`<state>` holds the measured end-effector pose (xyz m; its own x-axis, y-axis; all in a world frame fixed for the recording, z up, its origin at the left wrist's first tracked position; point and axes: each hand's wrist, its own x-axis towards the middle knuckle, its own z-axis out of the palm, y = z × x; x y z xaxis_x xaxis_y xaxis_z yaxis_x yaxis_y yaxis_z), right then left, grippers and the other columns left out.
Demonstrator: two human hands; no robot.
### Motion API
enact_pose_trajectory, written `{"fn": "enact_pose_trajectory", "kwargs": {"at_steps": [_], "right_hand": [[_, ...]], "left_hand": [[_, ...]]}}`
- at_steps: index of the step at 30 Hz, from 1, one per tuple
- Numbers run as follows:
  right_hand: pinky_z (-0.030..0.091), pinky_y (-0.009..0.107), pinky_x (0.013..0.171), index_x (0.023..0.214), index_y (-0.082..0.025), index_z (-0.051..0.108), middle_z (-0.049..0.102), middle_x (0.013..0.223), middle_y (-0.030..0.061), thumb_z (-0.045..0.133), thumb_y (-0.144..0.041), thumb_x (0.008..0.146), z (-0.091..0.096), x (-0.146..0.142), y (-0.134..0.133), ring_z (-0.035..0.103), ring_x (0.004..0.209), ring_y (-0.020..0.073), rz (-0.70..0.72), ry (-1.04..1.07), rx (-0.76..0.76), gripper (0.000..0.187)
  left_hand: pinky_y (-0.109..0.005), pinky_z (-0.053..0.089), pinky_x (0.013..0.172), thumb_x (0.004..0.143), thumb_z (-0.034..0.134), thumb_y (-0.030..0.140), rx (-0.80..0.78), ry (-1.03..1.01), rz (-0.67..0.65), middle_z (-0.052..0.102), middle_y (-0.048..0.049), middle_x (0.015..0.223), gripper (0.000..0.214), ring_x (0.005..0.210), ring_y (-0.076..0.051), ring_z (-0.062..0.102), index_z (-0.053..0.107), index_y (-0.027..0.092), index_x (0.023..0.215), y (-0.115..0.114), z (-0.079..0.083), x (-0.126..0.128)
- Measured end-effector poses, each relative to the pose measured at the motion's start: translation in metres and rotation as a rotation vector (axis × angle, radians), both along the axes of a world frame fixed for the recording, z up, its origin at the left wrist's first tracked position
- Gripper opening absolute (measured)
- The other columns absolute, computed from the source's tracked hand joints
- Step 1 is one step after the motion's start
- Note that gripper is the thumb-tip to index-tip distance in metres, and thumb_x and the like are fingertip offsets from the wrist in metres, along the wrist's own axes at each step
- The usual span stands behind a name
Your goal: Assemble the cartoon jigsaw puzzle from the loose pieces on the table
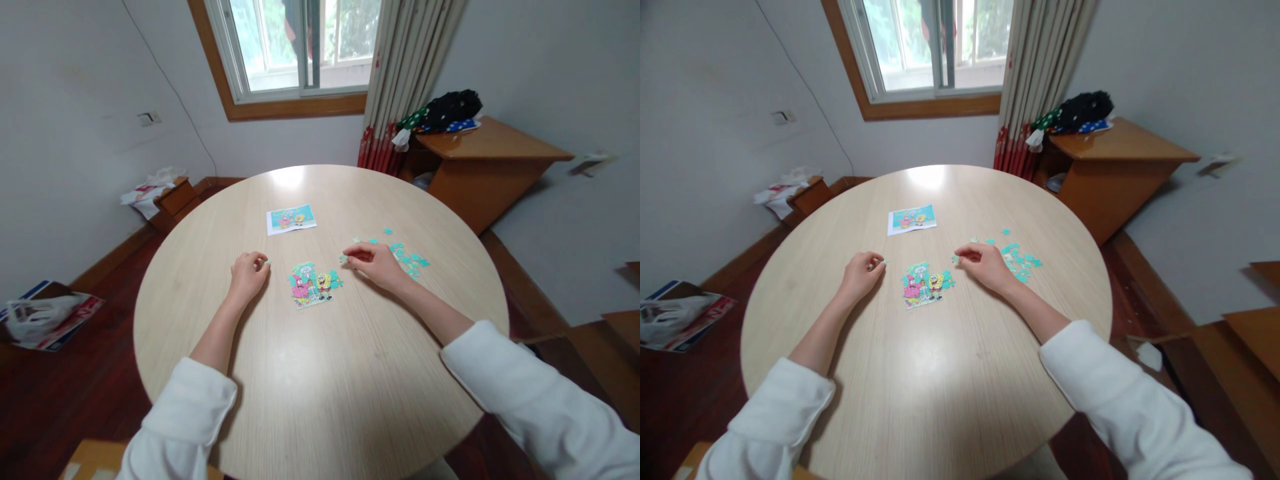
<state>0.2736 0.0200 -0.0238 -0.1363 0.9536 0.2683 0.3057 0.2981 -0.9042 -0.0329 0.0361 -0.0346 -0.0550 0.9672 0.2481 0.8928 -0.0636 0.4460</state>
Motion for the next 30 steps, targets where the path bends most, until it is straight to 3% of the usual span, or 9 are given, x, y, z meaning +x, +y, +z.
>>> {"fn": "enact_pose_trajectory", "kwargs": {"at_steps": [13, 19, 23, 26, 30], "right_hand": [[0.058, 0.036, 0.075, 0.084, -0.017, 0.075, 0.075, 0.086, 0.0080, 0.063, -0.025, 0.073, -0.003, -0.005, 0.000, 0.070, 0.076, 0.0186, 0.044, -0.017, 0.070, 0.018], [0.058, 0.034, 0.069, 0.082, -0.016, 0.072, 0.073, 0.085, 0.0080, 0.062, -0.029, 0.076, -0.002, -0.013, -0.002, 0.070, 0.069, 0.0172, 0.036, 0.003, 0.069, 0.018], [0.059, 0.033, 0.065, 0.084, -0.017, 0.067, 0.070, 0.078, 0.0051, 0.065, -0.035, 0.076, -0.002, -0.018, -0.004, 0.070, 0.069, 0.0178, 0.067, 0.101, -0.038, 0.020], [0.058, 0.030, 0.059, 0.087, -0.018, 0.063, 0.065, 0.070, 0.0019, 0.067, -0.038, 0.075, -0.004, -0.020, -0.004, 0.070, 0.066, 0.0173, 0.074, 0.157, -0.118, 0.023], [0.056, 0.029, 0.056, 0.087, -0.019, 0.062, 0.064, 0.075, 0.0012, 0.067, -0.036, 0.074, -0.005, -0.020, -0.002, 0.067, 0.065, 0.0154, 0.062, 0.136, -0.068, 0.023]], "left_hand": [[-0.036, 0.046, 0.080, 0.079, 0.057, 0.021, 0.100, -0.107, 0.008, 0.063, -0.0064, 0.083, 0.014, 0.083, -0.022, 0.061, 0.068, 0.017, 0.087, -0.002, 0.001, 0.005], [-0.035, 0.048, 0.079, 0.079, 0.058, 0.019, 0.228, -0.188, -0.151, 0.065, -0.0057, 0.082, 0.010, 0.081, -0.021, 0.060, 0.066, 0.018, 0.084, -0.014, 0.011, 0.019], [-0.036, 0.048, 0.080, 0.081, 0.057, 0.019, 0.252, -0.205, -0.257, 0.068, -0.0052, 0.084, 0.007, 0.081, -0.020, 0.059, 0.064, 0.019, 0.082, -0.022, 0.014, 0.029], [-0.036, 0.048, 0.079, 0.082, 0.057, 0.019, 0.259, -0.212, -0.276, 0.069, -0.0053, 0.084, 0.006, 0.081, -0.020, 0.059, 0.064, 0.019, 0.081, -0.023, 0.014, 0.031], [-0.036, 0.048, 0.078, 0.082, 0.057, 0.019, 0.262, -0.217, -0.273, 0.068, -0.0058, 0.085, 0.007, 0.081, -0.020, 0.059, 0.063, 0.019, 0.081, -0.022, 0.013, 0.029]]}}
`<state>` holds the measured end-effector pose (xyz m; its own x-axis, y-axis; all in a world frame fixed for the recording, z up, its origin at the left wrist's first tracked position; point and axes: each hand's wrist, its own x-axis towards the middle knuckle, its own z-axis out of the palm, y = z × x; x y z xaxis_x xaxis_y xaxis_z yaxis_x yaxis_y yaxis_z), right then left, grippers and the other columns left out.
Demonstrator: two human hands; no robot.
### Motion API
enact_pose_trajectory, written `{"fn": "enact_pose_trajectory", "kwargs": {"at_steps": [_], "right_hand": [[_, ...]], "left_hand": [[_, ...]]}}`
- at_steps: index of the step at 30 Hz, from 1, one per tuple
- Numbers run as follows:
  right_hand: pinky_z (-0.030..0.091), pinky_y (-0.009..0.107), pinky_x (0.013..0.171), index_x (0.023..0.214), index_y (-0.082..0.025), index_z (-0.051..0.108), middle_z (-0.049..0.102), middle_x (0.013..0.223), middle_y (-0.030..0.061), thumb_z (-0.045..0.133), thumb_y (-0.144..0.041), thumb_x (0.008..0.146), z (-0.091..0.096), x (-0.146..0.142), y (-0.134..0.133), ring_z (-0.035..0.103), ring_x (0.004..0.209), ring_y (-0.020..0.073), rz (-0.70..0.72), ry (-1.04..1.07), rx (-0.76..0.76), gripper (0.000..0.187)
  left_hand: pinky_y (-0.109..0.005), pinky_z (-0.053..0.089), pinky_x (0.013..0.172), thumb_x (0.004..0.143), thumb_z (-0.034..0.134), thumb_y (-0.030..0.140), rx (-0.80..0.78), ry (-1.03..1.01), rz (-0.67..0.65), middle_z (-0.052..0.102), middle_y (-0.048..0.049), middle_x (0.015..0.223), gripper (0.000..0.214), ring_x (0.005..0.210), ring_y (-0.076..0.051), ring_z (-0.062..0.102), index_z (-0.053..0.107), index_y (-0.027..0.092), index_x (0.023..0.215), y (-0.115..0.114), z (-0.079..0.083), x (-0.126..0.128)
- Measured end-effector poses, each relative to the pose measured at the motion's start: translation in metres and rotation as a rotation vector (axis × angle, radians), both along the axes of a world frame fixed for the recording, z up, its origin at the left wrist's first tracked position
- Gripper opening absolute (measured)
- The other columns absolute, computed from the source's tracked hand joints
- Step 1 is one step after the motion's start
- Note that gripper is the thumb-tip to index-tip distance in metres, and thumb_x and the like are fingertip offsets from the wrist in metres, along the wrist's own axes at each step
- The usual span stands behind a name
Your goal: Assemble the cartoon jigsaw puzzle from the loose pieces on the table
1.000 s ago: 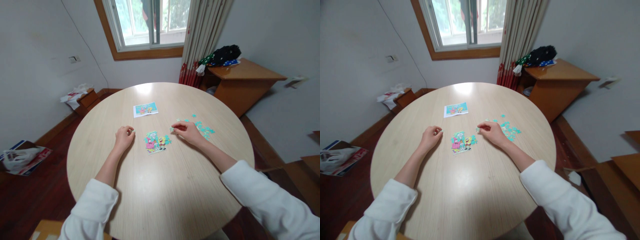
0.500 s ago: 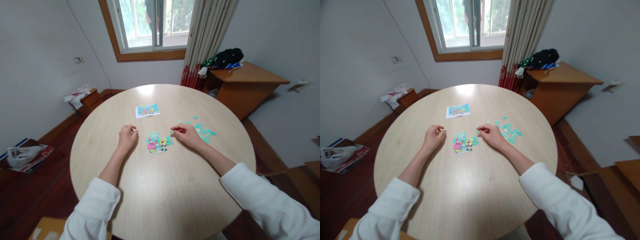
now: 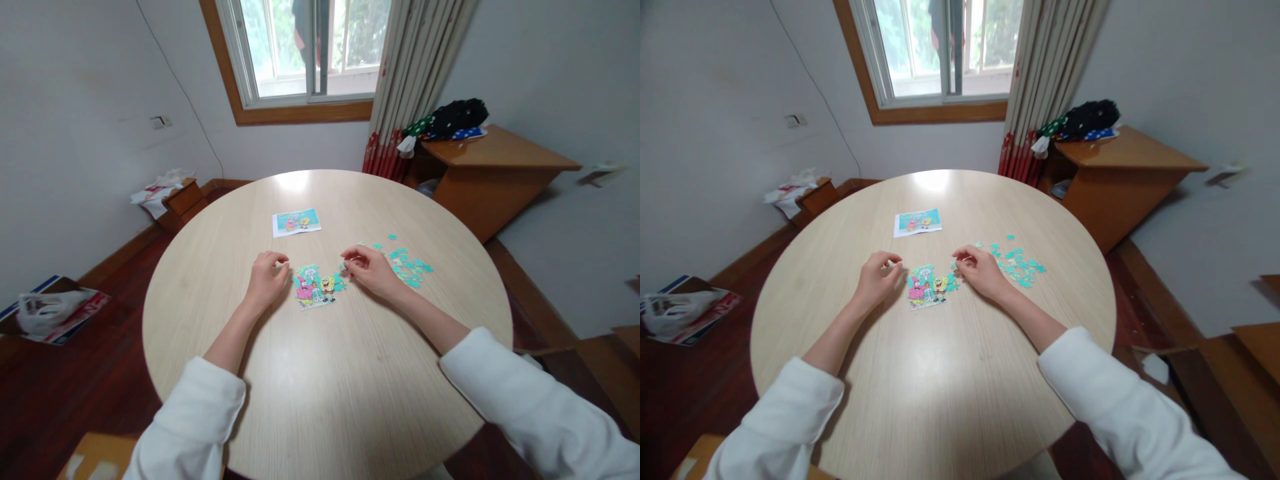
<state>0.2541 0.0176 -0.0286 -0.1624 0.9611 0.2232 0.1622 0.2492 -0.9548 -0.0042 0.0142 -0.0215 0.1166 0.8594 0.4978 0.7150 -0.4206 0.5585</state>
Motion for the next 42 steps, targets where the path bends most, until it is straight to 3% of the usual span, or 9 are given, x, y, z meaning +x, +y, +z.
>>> {"fn": "enact_pose_trajectory", "kwargs": {"at_steps": [6, 18, 25, 33, 42], "right_hand": [[0.055, 0.031, 0.067, 0.086, -0.019, 0.064, 0.066, 0.081, 0.0039, 0.062, -0.028, 0.073, 0.002, 0.002, 0.000, 0.063, 0.072, 0.0153, -0.037, -0.116, 0.136, 0.016], [0.056, 0.033, 0.072, 0.084, -0.018, 0.070, 0.071, 0.089, 0.0071, 0.058, -0.025, 0.079, 0.007, 0.000, -0.004, 0.065, 0.077, 0.0165, 0.000, -0.154, 0.151, 0.015], [0.056, 0.036, 0.077, 0.093, -0.018, 0.073, 0.073, 0.089, 0.0076, 0.062, -0.028, 0.081, 0.006, -0.003, -0.008, 0.066, 0.079, 0.0171, 0.034, -0.157, 0.134, 0.020], [0.054, 0.030, 0.068, 0.103, -0.016, 0.069, 0.067, 0.079, 0.0023, 0.071, -0.030, 0.070, 0.001, -0.009, -0.007, 0.062, 0.067, 0.0128, 0.113, 0.001, 0.024, 0.035], [0.057, 0.034, 0.077, 0.100, -0.018, 0.070, 0.071, 0.080, 0.0034, 0.070, -0.029, 0.071, 0.001, -0.014, -0.009, 0.067, 0.075, 0.0157, 0.162, 0.023, 0.011, 0.031]], "left_hand": [[-0.035, 0.048, 0.078, 0.082, 0.057, 0.018, 0.011, 0.005, -0.012, 0.067, -0.0057, 0.085, 0.006, 0.082, -0.020, 0.059, 0.063, 0.019, 0.081, 0.000, -0.001, 0.001], [-0.036, 0.049, 0.080, 0.081, 0.057, 0.020, -0.048, -0.002, -0.056, 0.070, -0.0052, 0.088, 0.007, 0.082, -0.020, 0.060, 0.064, 0.020, 0.083, -0.005, 0.003, 0.005], [-0.038, 0.049, 0.085, 0.082, 0.057, 0.017, -0.104, -0.008, -0.109, 0.072, -0.0053, 0.093, 0.014, 0.085, -0.020, 0.064, 0.068, 0.020, 0.090, -0.010, 0.003, 0.012], [-0.037, 0.049, 0.085, 0.082, 0.061, 0.014, -0.098, 0.062, -0.224, 0.073, -0.0059, 0.093, 0.017, 0.089, -0.021, 0.065, 0.070, 0.019, 0.096, -0.014, 0.004, 0.021], [-0.040, 0.049, 0.090, 0.078, 0.068, 0.014, -0.123, 0.124, -0.332, 0.074, -0.0068, 0.100, 0.027, 0.097, -0.023, 0.065, 0.070, 0.021, 0.104, -0.020, 0.005, 0.030]]}}
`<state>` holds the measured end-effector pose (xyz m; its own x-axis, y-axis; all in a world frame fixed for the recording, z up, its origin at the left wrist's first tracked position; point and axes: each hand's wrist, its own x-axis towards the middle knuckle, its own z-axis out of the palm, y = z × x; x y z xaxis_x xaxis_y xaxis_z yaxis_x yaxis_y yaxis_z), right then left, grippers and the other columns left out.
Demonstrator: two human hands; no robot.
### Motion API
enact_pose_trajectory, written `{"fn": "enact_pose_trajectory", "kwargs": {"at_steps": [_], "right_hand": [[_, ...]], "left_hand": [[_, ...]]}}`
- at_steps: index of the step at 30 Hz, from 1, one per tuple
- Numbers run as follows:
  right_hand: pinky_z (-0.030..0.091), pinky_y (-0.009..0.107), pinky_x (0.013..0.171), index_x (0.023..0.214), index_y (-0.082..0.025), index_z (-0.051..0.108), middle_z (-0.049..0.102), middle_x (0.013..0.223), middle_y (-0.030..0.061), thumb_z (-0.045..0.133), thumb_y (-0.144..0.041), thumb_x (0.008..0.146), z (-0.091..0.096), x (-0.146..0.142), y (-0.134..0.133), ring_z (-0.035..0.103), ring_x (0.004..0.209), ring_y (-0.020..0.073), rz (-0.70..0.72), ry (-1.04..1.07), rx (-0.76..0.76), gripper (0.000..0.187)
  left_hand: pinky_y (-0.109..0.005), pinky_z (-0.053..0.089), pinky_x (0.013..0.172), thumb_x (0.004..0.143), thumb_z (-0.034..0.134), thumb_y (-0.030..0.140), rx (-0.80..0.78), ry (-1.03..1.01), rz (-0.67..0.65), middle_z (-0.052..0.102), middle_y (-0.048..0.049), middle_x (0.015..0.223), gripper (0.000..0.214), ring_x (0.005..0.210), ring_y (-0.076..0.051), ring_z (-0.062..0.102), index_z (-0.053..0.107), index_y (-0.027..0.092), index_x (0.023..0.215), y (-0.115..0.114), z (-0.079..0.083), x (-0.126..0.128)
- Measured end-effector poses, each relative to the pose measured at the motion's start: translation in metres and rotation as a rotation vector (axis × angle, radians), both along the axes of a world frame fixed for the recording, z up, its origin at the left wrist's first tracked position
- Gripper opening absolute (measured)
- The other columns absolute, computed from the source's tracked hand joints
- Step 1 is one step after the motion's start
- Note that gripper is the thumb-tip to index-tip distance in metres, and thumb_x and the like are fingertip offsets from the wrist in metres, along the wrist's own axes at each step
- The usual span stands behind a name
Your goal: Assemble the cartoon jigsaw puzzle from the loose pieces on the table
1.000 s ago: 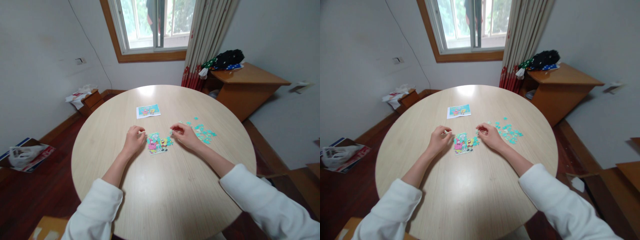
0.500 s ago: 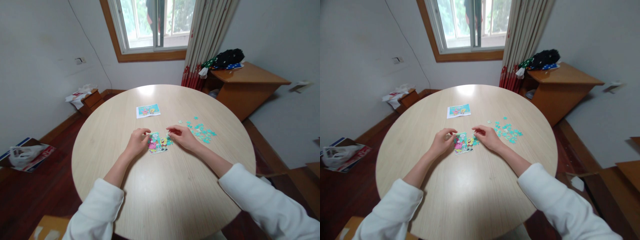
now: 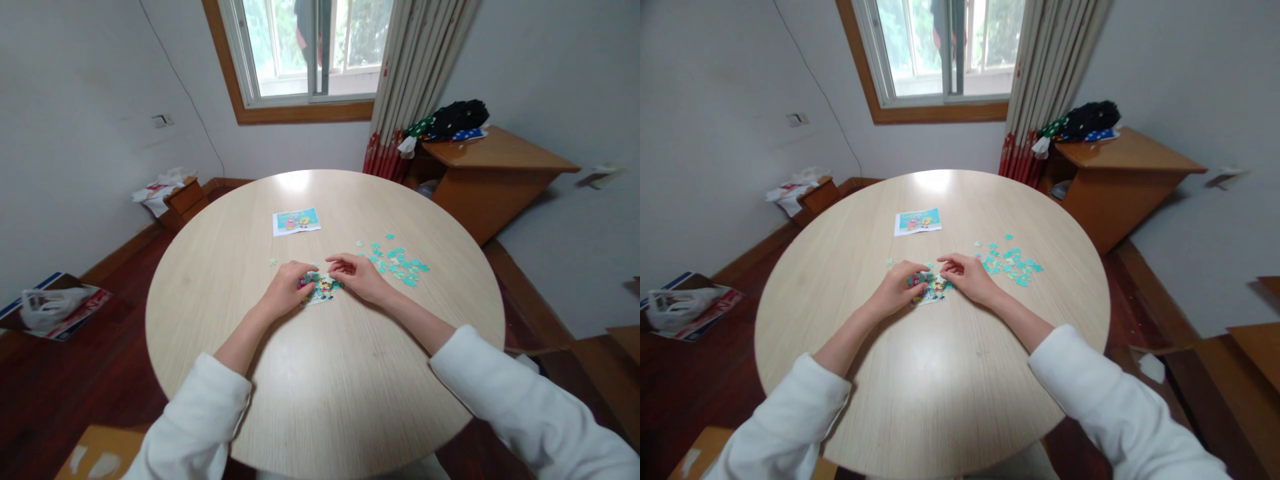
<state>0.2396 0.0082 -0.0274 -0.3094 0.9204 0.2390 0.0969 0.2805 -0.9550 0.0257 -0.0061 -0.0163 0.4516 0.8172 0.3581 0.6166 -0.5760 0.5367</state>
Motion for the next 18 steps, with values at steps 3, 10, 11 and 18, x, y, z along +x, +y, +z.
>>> {"fn": "enact_pose_trajectory", "kwargs": {"at_steps": [3, 10, 11, 18], "right_hand": [[0.056, 0.035, 0.080, 0.099, -0.019, 0.070, 0.071, 0.081, 0.0037, 0.069, -0.029, 0.072, -0.001, -0.002, -0.001, 0.068, 0.077, 0.0159, 0.011, 0.000, 0.005, 0.029], [0.057, 0.030, 0.072, 0.099, -0.020, 0.066, 0.068, 0.078, 0.0005, 0.070, -0.028, 0.070, -0.004, -0.008, -0.004, 0.066, 0.071, 0.0131, 0.028, 0.049, -0.020, 0.031], [0.056, 0.029, 0.070, 0.099, -0.020, 0.065, 0.067, 0.078, -0.0001, 0.071, -0.028, 0.069, -0.003, -0.009, -0.004, 0.065, 0.069, 0.0123, 0.031, 0.055, -0.025, 0.031], [0.055, 0.026, 0.068, 0.101, -0.020, 0.062, 0.066, 0.078, -0.0017, 0.069, -0.026, 0.070, -0.001, -0.012, -0.009, 0.064, 0.068, 0.0105, 0.037, 0.055, -0.039, 0.032]], "left_hand": [[-0.041, 0.049, 0.091, 0.077, 0.068, 0.012, -0.003, 0.002, -0.013, 0.074, -0.0071, 0.102, 0.027, 0.099, -0.023, 0.065, 0.070, 0.021, 0.102, -0.002, 0.002, 0.004], [-0.039, 0.048, 0.086, 0.078, 0.071, 0.020, -0.011, 0.000, -0.032, 0.073, -0.0061, 0.096, 0.018, 0.094, -0.023, 0.065, 0.069, 0.020, 0.096, -0.006, 0.005, 0.009], [-0.038, 0.048, 0.086, 0.078, 0.071, 0.019, -0.009, -0.003, -0.032, 0.072, -0.0063, 0.095, 0.018, 0.094, -0.023, 0.065, 0.068, 0.020, 0.096, -0.007, 0.005, 0.009], [-0.037, 0.048, 0.084, 0.079, 0.069, 0.019, 0.003, -0.005, -0.025, 0.072, -0.0061, 0.092, 0.015, 0.090, -0.022, 0.064, 0.068, 0.020, 0.094, -0.007, 0.000, 0.010]]}}
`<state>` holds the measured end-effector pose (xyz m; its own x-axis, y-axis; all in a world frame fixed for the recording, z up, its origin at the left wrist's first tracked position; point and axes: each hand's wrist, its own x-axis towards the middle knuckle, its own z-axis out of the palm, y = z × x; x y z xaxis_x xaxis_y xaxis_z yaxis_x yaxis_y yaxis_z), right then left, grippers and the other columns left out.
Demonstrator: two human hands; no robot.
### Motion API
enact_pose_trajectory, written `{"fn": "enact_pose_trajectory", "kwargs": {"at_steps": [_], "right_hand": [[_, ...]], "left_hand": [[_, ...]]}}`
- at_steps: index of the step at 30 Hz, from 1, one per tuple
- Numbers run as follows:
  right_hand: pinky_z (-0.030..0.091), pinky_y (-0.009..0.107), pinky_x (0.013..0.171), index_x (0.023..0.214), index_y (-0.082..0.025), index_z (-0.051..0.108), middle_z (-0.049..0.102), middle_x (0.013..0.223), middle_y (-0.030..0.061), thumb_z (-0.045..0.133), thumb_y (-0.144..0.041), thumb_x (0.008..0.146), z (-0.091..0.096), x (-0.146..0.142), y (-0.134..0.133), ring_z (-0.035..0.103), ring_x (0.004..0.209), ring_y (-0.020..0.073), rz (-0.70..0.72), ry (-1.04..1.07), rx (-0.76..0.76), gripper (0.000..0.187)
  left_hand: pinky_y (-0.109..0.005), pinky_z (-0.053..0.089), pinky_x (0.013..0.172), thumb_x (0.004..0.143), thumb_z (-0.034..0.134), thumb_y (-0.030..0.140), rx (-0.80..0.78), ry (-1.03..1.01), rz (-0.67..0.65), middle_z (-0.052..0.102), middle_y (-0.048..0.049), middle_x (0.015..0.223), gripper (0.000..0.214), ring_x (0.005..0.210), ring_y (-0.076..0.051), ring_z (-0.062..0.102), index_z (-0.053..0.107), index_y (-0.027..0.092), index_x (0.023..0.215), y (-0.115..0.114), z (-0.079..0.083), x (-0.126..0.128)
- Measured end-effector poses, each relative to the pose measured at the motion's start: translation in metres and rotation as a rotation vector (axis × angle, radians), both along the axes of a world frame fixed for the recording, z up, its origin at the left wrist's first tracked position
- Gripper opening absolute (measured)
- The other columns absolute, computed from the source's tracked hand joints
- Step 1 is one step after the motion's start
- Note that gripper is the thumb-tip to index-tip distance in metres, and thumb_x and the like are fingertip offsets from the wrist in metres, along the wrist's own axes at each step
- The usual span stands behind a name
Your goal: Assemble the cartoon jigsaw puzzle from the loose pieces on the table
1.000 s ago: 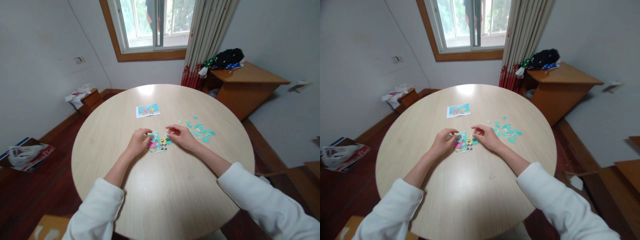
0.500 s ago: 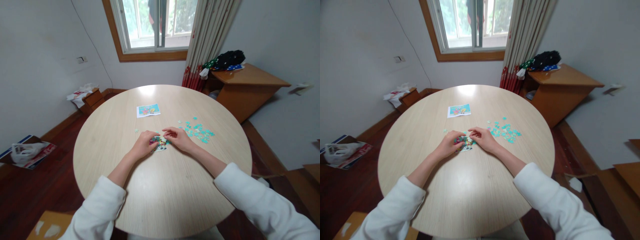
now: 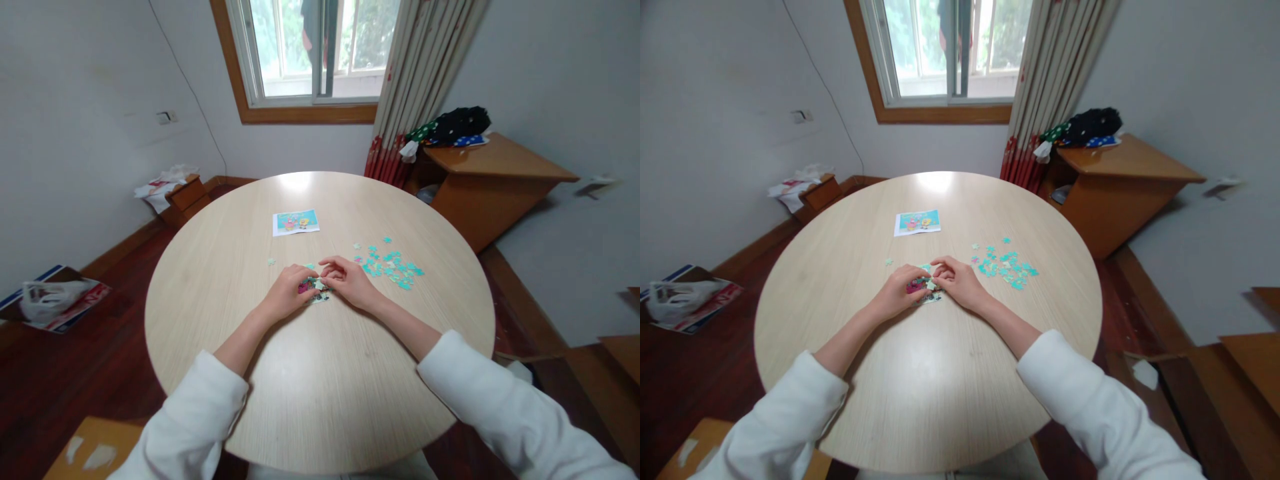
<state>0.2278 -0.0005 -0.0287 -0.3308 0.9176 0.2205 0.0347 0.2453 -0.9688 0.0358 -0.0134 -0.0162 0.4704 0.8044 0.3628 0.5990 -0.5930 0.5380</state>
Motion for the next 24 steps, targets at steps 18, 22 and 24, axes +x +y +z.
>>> {"fn": "enact_pose_trajectory", "kwargs": {"at_steps": [18, 22, 24], "right_hand": [[0.055, 0.029, 0.070, 0.098, -0.021, 0.062, 0.065, 0.079, -0.0005, 0.065, -0.026, 0.073, -0.006, -0.002, 0.000, 0.065, 0.071, 0.0129, -0.007, -0.011, 0.024, 0.026], [0.055, 0.033, 0.077, 0.097, -0.020, 0.065, 0.068, 0.084, 0.0029, 0.062, -0.026, 0.077, -0.005, 0.000, 0.001, 0.066, 0.077, 0.0155, -0.052, -0.112, 0.142, 0.020], [0.055, 0.034, 0.079, 0.096, -0.020, 0.067, 0.069, 0.087, 0.0044, 0.061, -0.024, 0.079, -0.004, 0.001, 0.001, 0.066, 0.079, 0.0163, -0.079, -0.169, 0.209, 0.018]], "left_hand": [[-0.034, 0.047, 0.080, 0.077, 0.072, 0.017, -0.002, -0.025, 0.050, 0.070, -0.0039, 0.086, 0.010, 0.085, -0.020, 0.063, 0.066, 0.020, 0.085, -0.003, -0.006, -0.004], [-0.034, 0.048, 0.080, 0.077, 0.073, 0.018, -0.009, -0.055, 0.089, 0.070, -0.0045, 0.088, 0.011, 0.086, -0.021, 0.063, 0.065, 0.020, 0.085, -0.002, -0.009, -0.009], [-0.035, 0.048, 0.080, 0.077, 0.073, 0.018, -0.015, -0.065, 0.105, 0.069, -0.0044, 0.088, 0.011, 0.086, -0.021, 0.063, 0.065, 0.020, 0.085, -0.003, -0.010, -0.011]]}}
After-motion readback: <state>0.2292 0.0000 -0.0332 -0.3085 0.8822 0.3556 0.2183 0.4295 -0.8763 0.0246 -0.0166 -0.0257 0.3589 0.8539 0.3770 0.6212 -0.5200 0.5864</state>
